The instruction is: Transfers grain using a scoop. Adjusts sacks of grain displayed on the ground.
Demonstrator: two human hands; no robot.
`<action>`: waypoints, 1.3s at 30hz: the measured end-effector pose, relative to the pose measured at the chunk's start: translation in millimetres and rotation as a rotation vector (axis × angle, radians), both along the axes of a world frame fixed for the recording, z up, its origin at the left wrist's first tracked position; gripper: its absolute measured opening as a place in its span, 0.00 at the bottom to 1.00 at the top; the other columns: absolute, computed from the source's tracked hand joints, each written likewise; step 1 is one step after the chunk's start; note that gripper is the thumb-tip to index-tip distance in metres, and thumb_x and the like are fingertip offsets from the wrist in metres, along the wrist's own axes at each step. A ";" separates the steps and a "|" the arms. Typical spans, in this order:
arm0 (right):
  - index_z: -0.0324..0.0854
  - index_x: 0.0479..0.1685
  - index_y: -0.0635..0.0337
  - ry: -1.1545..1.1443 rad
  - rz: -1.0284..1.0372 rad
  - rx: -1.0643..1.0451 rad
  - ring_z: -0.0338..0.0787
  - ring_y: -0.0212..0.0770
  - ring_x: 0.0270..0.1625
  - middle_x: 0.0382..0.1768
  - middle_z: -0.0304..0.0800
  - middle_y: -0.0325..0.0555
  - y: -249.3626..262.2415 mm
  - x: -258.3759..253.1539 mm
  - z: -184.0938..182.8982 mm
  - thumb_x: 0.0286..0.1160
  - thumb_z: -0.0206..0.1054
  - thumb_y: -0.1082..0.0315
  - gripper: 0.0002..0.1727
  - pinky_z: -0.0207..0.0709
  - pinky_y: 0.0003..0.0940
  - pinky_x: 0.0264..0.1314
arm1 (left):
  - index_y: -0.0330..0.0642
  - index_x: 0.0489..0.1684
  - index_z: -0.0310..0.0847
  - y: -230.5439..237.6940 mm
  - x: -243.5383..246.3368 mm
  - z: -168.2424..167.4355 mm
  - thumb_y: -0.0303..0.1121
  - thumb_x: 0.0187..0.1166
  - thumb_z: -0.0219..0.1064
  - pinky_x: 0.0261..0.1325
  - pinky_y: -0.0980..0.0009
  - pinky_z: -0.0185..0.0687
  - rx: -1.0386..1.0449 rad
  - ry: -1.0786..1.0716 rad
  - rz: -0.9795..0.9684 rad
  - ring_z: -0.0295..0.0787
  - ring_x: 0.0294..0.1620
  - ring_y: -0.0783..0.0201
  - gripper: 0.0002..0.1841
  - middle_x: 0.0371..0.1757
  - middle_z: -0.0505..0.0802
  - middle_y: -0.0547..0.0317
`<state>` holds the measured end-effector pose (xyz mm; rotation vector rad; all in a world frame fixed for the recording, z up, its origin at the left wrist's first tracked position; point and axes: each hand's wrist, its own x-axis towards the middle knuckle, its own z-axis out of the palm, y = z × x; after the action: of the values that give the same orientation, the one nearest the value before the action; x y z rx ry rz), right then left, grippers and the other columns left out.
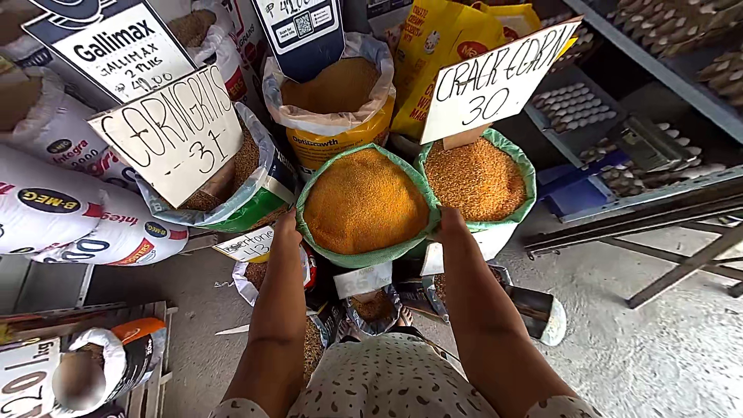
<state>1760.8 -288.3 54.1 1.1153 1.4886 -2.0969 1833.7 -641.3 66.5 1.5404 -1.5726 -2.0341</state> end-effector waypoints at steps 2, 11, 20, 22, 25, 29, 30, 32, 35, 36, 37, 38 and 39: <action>0.76 0.71 0.61 0.011 0.185 0.252 0.84 0.51 0.61 0.61 0.84 0.56 5.3 -13.4 1.3 0.92 0.53 0.52 0.24 0.78 0.54 0.59 | 0.30 0.71 0.76 -8.6 -3.3 -1.6 0.43 0.88 0.63 0.68 0.40 0.79 -0.096 -0.063 -0.116 0.81 0.70 0.43 0.24 0.70 0.84 0.34; 0.86 0.65 0.60 0.468 0.710 1.044 0.78 0.69 0.75 0.68 0.84 0.65 -33.6 -56.4 46.4 0.88 0.62 0.52 0.22 0.69 0.72 0.73 | 0.39 0.63 0.88 6.0 -37.7 28.9 0.47 0.91 0.59 0.74 0.37 0.74 -0.928 -0.264 -0.648 0.85 0.70 0.39 0.22 0.63 0.90 0.37; 0.79 0.64 0.66 0.021 0.486 0.357 0.86 0.52 0.52 0.54 0.86 0.61 -14.2 -130.5 2.1 0.91 0.55 0.54 0.23 0.81 0.54 0.54 | 0.34 0.64 0.83 -35.4 -68.0 0.6 0.48 0.89 0.62 0.63 0.47 0.82 -0.199 -0.157 -0.331 0.88 0.58 0.48 0.24 0.58 0.91 0.39; 0.81 0.65 0.68 0.074 0.715 0.547 0.86 0.57 0.61 0.59 0.86 0.65 -16.7 -140.8 11.5 0.93 0.53 0.56 0.24 0.77 0.60 0.64 | 0.36 0.62 0.84 -45.3 -72.4 3.7 0.47 0.90 0.61 0.50 0.57 0.84 -0.216 -0.180 -0.466 0.87 0.44 0.57 0.22 0.49 0.92 0.45; 0.83 0.67 0.64 0.334 0.884 0.773 0.83 0.67 0.71 0.63 0.86 0.69 -27.6 -150.9 31.0 0.93 0.54 0.50 0.26 0.69 0.72 0.73 | 0.40 0.65 0.85 -47.6 -84.3 22.3 0.45 0.89 0.63 0.62 0.50 0.81 -0.524 -0.212 -0.693 0.88 0.56 0.54 0.19 0.59 0.91 0.45; 0.90 0.60 0.56 0.578 1.031 0.894 0.86 0.60 0.68 0.61 0.90 0.58 -59.3 -152.0 45.8 0.89 0.60 0.50 0.22 0.74 0.69 0.71 | 0.45 0.68 0.87 -30.6 -106.3 31.6 0.46 0.85 0.68 0.77 0.40 0.75 -0.837 -0.093 -0.871 0.84 0.72 0.46 0.21 0.68 0.90 0.45; 0.91 0.58 0.57 0.599 1.043 0.940 0.85 0.61 0.69 0.61 0.89 0.58 -67.4 -152.7 44.7 0.89 0.61 0.51 0.20 0.74 0.68 0.71 | 0.45 0.68 0.88 -26.2 -111.9 32.1 0.45 0.84 0.70 0.77 0.41 0.75 -0.903 -0.077 -0.908 0.84 0.72 0.46 0.20 0.68 0.89 0.45; 0.91 0.56 0.59 0.605 1.029 1.017 0.83 0.62 0.72 0.62 0.89 0.58 -80.0 -153.7 44.3 0.90 0.60 0.55 0.19 0.73 0.67 0.72 | 0.41 0.62 0.90 -20.2 -122.0 31.2 0.40 0.85 0.69 0.77 0.45 0.76 -0.993 -0.037 -0.953 0.86 0.70 0.47 0.16 0.65 0.91 0.45; 0.89 0.55 0.61 0.573 0.996 1.010 0.82 0.62 0.72 0.61 0.90 0.59 -89.1 -157.2 48.9 0.93 0.54 0.56 0.21 0.69 0.67 0.73 | 0.36 0.60 0.89 -20.8 -137.8 33.0 0.39 0.92 0.60 0.77 0.41 0.73 -0.936 -0.072 -0.984 0.86 0.70 0.44 0.17 0.63 0.92 0.39; 0.88 0.55 0.62 0.553 1.008 0.993 0.83 0.62 0.71 0.60 0.90 0.60 -90.5 -161.3 49.4 0.94 0.52 0.56 0.22 0.70 0.68 0.72 | 0.35 0.61 0.88 -22.5 -143.8 34.0 0.41 0.93 0.57 0.76 0.38 0.72 -0.880 -0.104 -0.983 0.86 0.69 0.41 0.19 0.62 0.91 0.37; 0.87 0.56 0.62 0.523 1.021 0.973 0.85 0.63 0.69 0.58 0.90 0.61 -91.5 -166.6 49.4 0.95 0.51 0.55 0.23 0.71 0.69 0.71 | 0.34 0.61 0.86 -24.1 -149.6 34.1 0.43 0.94 0.54 0.74 0.37 0.71 -0.819 -0.137 -0.968 0.85 0.69 0.40 0.21 0.61 0.90 0.34; 0.87 0.56 0.63 0.496 1.023 0.941 0.87 0.64 0.66 0.56 0.90 0.63 -92.2 -173.3 48.9 0.95 0.50 0.54 0.24 0.73 0.70 0.68 | 0.33 0.64 0.84 -26.0 -155.5 34.2 0.44 0.94 0.53 0.75 0.35 0.69 -0.751 -0.169 -0.954 0.83 0.71 0.38 0.23 0.64 0.89 0.32; 0.86 0.57 0.65 0.460 1.011 0.883 0.87 0.65 0.65 0.56 0.90 0.65 -92.4 -180.8 47.3 0.95 0.51 0.54 0.24 0.73 0.70 0.67 | 0.33 0.68 0.82 -28.3 -160.7 34.1 0.46 0.95 0.52 0.77 0.35 0.67 -0.683 -0.200 -0.950 0.80 0.74 0.37 0.24 0.68 0.87 0.31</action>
<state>1580.1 -380.6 101.4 -0.0917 2.5528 -0.9832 1673.0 -669.6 100.6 0.7919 -3.0415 -1.2903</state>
